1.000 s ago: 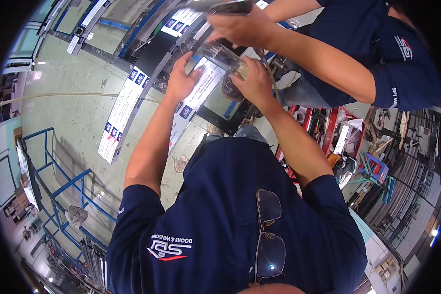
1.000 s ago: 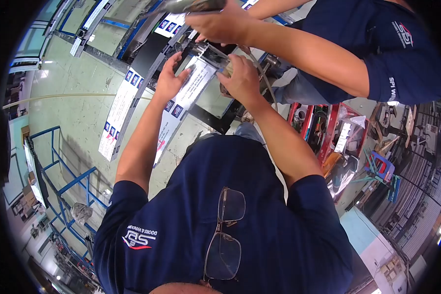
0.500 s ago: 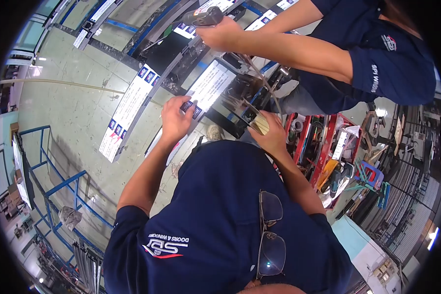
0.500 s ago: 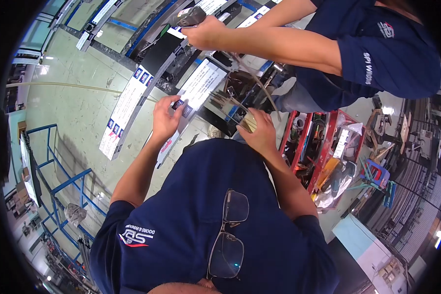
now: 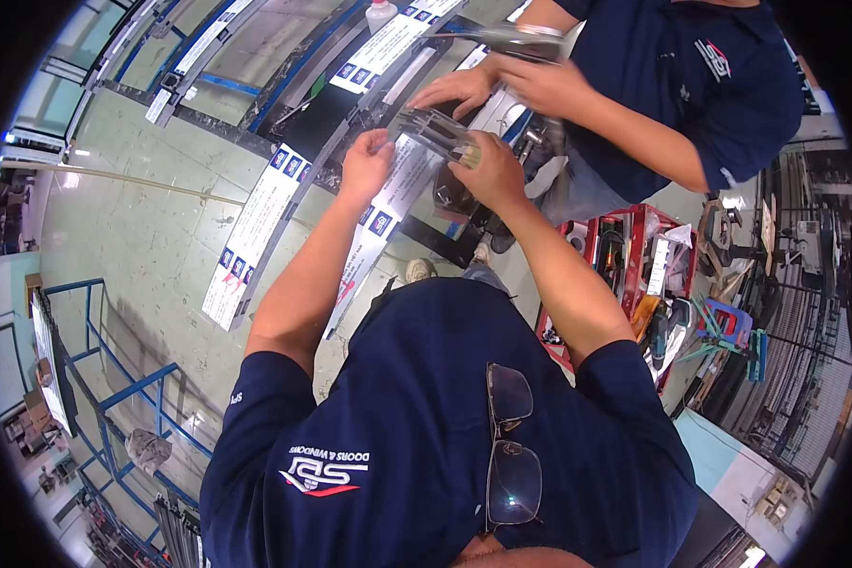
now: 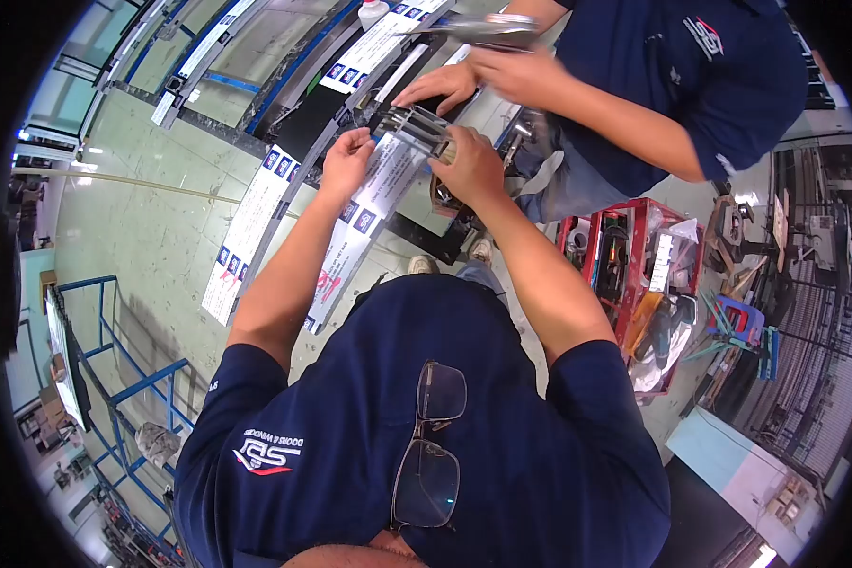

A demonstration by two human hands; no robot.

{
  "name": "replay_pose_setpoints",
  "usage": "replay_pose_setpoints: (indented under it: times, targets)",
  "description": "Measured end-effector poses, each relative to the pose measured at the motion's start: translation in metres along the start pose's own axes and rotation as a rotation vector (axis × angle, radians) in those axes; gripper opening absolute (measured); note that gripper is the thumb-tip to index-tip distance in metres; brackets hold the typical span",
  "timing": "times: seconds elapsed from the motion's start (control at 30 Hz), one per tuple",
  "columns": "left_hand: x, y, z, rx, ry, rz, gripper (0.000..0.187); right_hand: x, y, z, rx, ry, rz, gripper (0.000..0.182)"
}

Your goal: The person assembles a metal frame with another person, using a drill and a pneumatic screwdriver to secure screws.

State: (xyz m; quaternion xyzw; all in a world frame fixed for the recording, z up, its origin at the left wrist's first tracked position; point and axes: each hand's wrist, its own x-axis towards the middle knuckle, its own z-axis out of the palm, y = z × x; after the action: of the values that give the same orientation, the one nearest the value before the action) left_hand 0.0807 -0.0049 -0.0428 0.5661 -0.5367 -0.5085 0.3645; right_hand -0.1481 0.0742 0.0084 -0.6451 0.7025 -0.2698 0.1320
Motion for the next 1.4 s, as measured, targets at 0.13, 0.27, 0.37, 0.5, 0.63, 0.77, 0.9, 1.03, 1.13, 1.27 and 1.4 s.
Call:
replay_pose_setpoints:
  times: [0.13, 0.27, 0.37, 0.5, 0.63, 0.77, 0.9, 1.03, 1.13, 1.27, 1.4]
  targets:
    - [0.028, -0.004, 0.011, 0.026, 0.01, 0.005, 0.046, 0.013, 0.011, 0.004, -0.022, 0.023, 0.016, 0.059]
    - [0.047, 0.006, 0.024, -0.048, 0.007, -0.119, 0.048, 0.023, 0.018, 0.009, 0.0, 0.031, 0.013, 0.061]
    - [0.056, 0.013, 0.032, -0.159, -0.029, -0.222, 0.051, 0.029, 0.018, 0.009, -0.021, 0.011, 0.042, 0.062]
    - [0.068, 0.014, 0.038, -0.155, -0.053, -0.253, 0.055, 0.031, 0.016, 0.007, -0.031, -0.005, 0.062, 0.062]
    - [0.072, 0.013, 0.042, -0.176, -0.068, -0.263, 0.057, 0.029, 0.02, 0.006, -0.007, -0.002, 0.084, 0.061]
    - [0.071, 0.017, 0.044, -0.188, -0.095, -0.275, 0.051, 0.027, 0.022, 0.0, 0.021, -0.015, 0.11, 0.059]
    - [0.07, 0.015, 0.045, -0.17, -0.099, -0.245, 0.045, 0.025, 0.029, 0.007, 0.07, 0.05, 0.088, 0.059]
    - [0.076, 0.01, 0.045, -0.212, -0.117, -0.31, 0.042, 0.022, 0.038, 0.018, 0.17, 0.086, 0.101, 0.06]
    - [0.069, 0.023, 0.045, -0.222, -0.101, -0.346, 0.049, 0.022, 0.042, 0.027, 0.192, 0.125, 0.05, 0.06]
    - [0.072, 0.029, 0.041, -0.076, -0.108, -0.373, 0.048, 0.021, 0.049, 0.038, 0.227, 0.188, 0.001, 0.06]
    - [0.077, 0.024, 0.038, -0.136, -0.169, -0.399, 0.04, 0.017, 0.053, 0.043, 0.308, 0.239, -0.015, 0.06]
